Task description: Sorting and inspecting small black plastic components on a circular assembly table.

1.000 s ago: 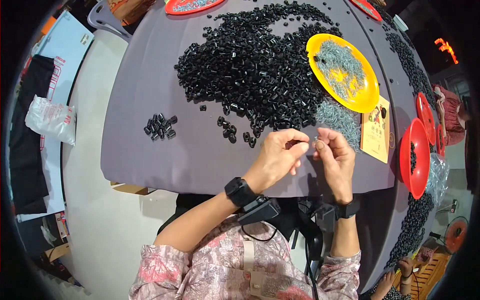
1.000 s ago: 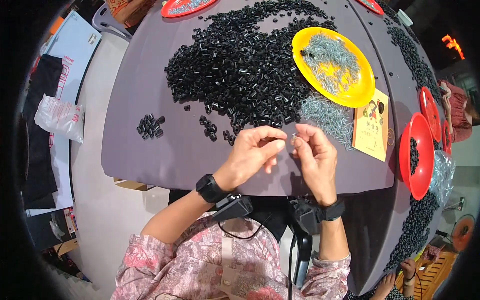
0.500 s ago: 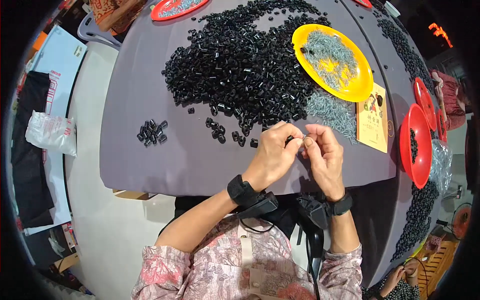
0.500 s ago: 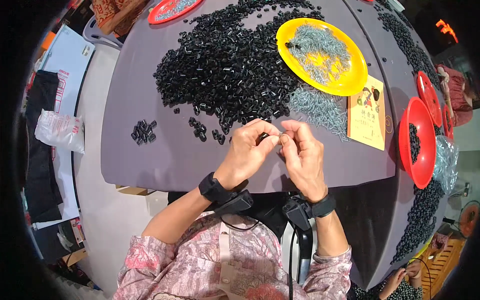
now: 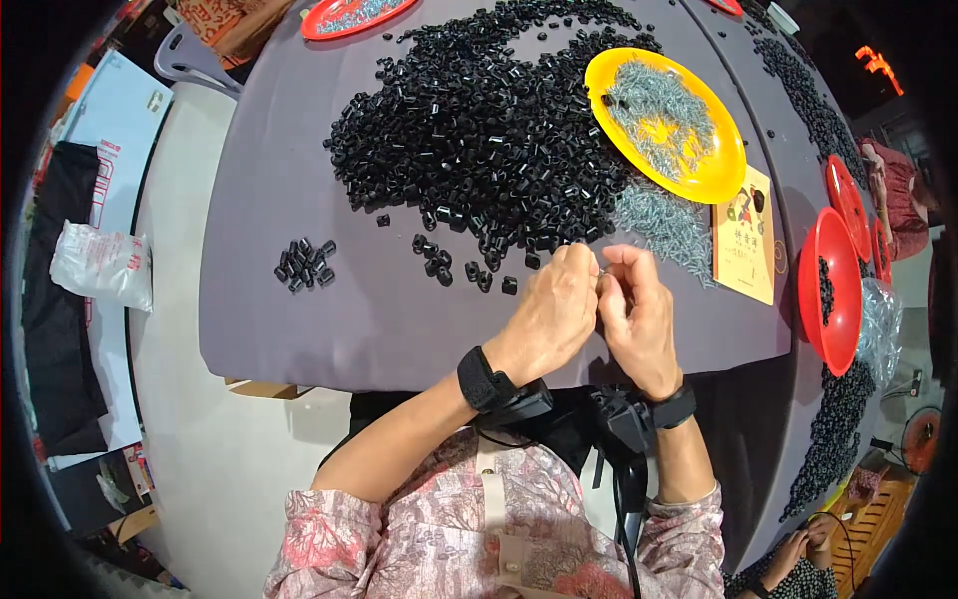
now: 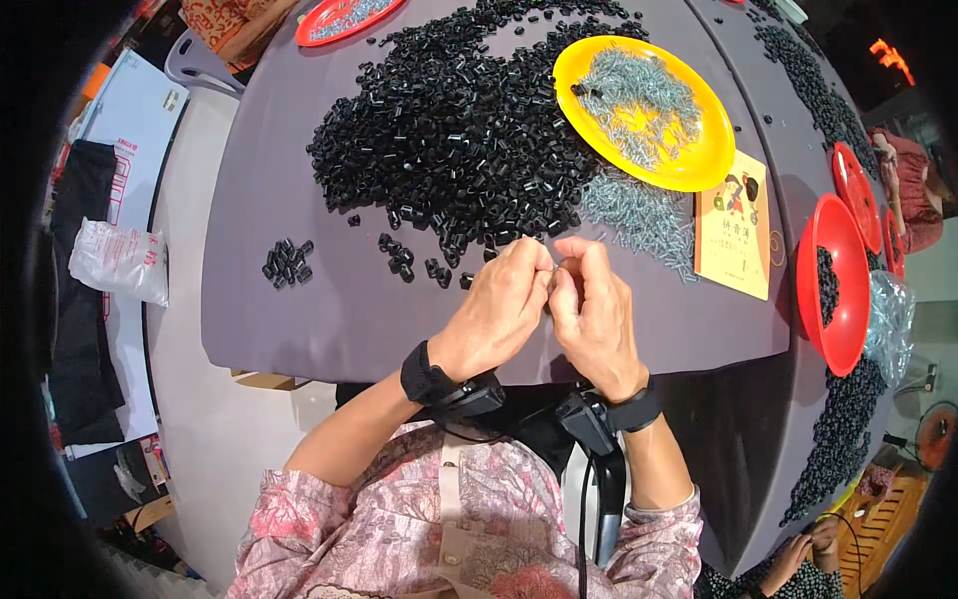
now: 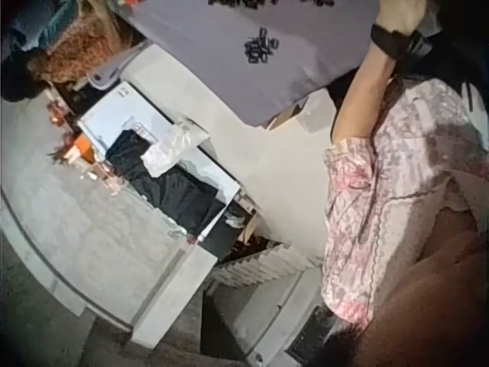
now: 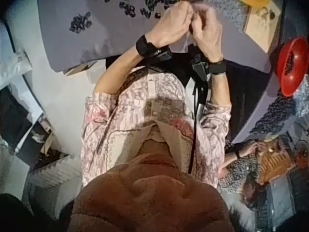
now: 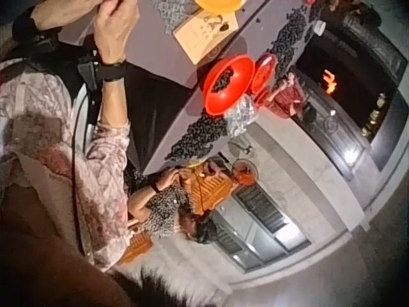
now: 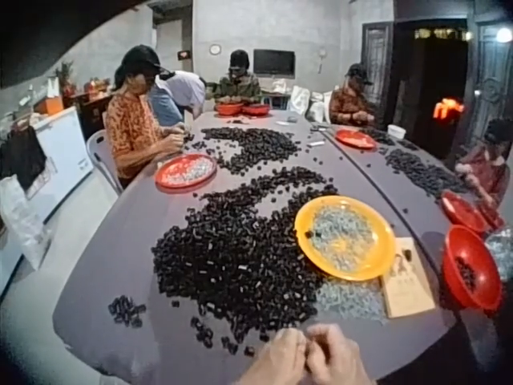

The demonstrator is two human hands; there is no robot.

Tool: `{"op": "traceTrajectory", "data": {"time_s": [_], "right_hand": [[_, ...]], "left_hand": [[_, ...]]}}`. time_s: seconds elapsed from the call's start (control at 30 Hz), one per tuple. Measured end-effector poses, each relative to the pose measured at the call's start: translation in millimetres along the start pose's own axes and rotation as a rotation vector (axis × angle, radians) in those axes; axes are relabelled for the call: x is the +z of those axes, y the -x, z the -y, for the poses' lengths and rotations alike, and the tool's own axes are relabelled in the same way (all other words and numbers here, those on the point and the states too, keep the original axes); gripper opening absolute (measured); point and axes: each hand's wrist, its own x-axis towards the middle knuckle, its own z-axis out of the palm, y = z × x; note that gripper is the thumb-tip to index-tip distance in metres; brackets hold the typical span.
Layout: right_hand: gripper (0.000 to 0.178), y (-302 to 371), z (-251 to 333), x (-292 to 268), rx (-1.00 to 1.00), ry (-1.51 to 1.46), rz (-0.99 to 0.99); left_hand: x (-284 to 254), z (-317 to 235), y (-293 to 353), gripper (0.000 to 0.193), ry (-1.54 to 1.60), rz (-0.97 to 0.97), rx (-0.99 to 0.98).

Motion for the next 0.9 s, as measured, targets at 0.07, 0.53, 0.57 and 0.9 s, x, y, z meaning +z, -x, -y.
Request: {"op": "traceTrajectory", "data": {"time_s": [0.07, 0.53, 0.57, 0.9], "right_hand": [[0.020, 0.3, -3.5, -0.1, -0.038, 0.059, -0.008], [0.016, 1.5, -11.8, -12.8, 0.325, -0.584, 0.138], [0.016, 1.9, -11.3, -12.2, 0.326, -0.585, 0.139], [0.017, 4.1, -13.7, -7.3, 0.178, -0.606, 0.049]], "left_hand": [[0.5, -1.1, -0.3, 0.010, -0.060, 0.011, -0.013], [-6.3, -6.3, 1.8, 0.007, 0.032, 0.005, 0.049], [-6.0, -5.1, 2.2, 0.006, 0.055, 0.001, 0.046], [-8.3, -9.0, 0.0, 0.008, 0.169, 0.037, -0.007]]}}
